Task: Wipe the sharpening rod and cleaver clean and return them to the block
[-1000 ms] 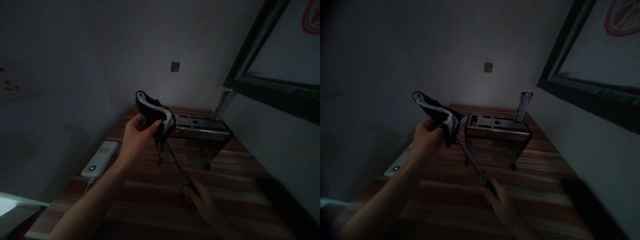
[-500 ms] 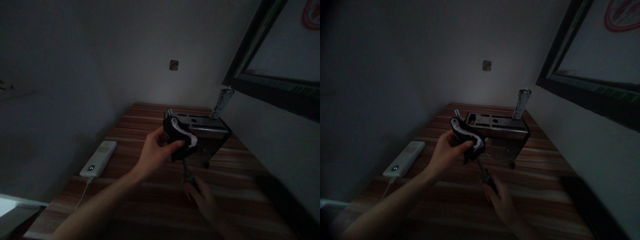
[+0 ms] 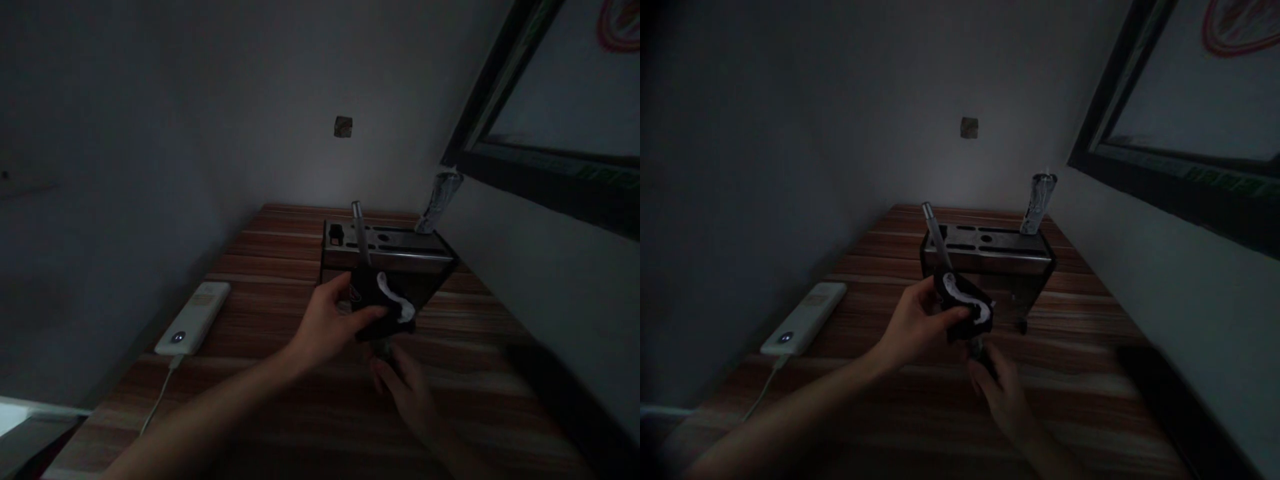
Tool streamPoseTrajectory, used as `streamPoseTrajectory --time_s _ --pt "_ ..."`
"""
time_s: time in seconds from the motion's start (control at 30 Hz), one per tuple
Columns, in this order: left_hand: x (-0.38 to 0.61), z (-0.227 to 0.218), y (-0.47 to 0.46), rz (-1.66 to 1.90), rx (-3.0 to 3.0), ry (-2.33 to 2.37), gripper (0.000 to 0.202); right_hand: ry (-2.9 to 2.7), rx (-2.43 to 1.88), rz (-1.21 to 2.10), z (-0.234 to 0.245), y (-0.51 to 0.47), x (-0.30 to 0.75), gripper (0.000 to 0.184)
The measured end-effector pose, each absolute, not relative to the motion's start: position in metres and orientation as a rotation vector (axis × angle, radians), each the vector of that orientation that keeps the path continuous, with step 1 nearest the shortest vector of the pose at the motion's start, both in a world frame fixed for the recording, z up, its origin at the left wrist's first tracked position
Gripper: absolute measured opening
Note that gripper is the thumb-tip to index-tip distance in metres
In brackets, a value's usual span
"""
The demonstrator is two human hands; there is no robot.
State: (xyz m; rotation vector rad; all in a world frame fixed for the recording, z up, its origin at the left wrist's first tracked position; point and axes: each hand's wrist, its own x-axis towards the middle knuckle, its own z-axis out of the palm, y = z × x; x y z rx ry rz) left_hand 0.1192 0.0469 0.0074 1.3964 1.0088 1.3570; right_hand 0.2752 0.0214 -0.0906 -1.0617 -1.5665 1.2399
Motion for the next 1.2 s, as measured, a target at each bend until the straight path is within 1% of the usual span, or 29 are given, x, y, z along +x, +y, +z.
streamPoseTrajectory --time_s 0.1,0.23,0.33,0.47,0.7,0.83,1.0,1.2 --pt "0.126 -0.001 0.045 1.323 1.412 0.990 0.027 -1.551 -1.091 1.187 -0.088 0.021 0.276 0.041" --pt "0.133 -0.014 0.044 1.273 1.436 0.968 0.026 -1.538 -1.154 1.112 -0.087 0.022 0.276 0.048" --pt "0.137 -0.021 0.043 1.259 1.403 0.950 0.029 -1.512 -1.189 1.110 -0.087 0.023 0.276 0.052" --pt "0.140 -0.023 0.044 1.273 1.372 0.958 0.033 -1.474 -1.223 1.117 -0.088 0.022 0.276 0.053" --pt "0.139 -0.026 0.044 1.275 1.404 0.964 0.032 -1.450 -1.208 1.130 -0.090 0.023 0.277 0.052" --pt "0.138 -0.023 0.044 1.273 1.411 0.967 0.033 -1.460 -1.180 1.129 -0.091 0.023 0.276 0.051" --pt "0.134 -0.016 0.047 1.280 1.403 0.989 0.027 -1.475 -1.153 1.125 -0.089 0.023 0.275 0.046" --pt "0.123 -0.002 0.050 1.360 1.394 1.009 0.029 -1.516 -1.088 1.151 -0.090 0.023 0.274 0.035"
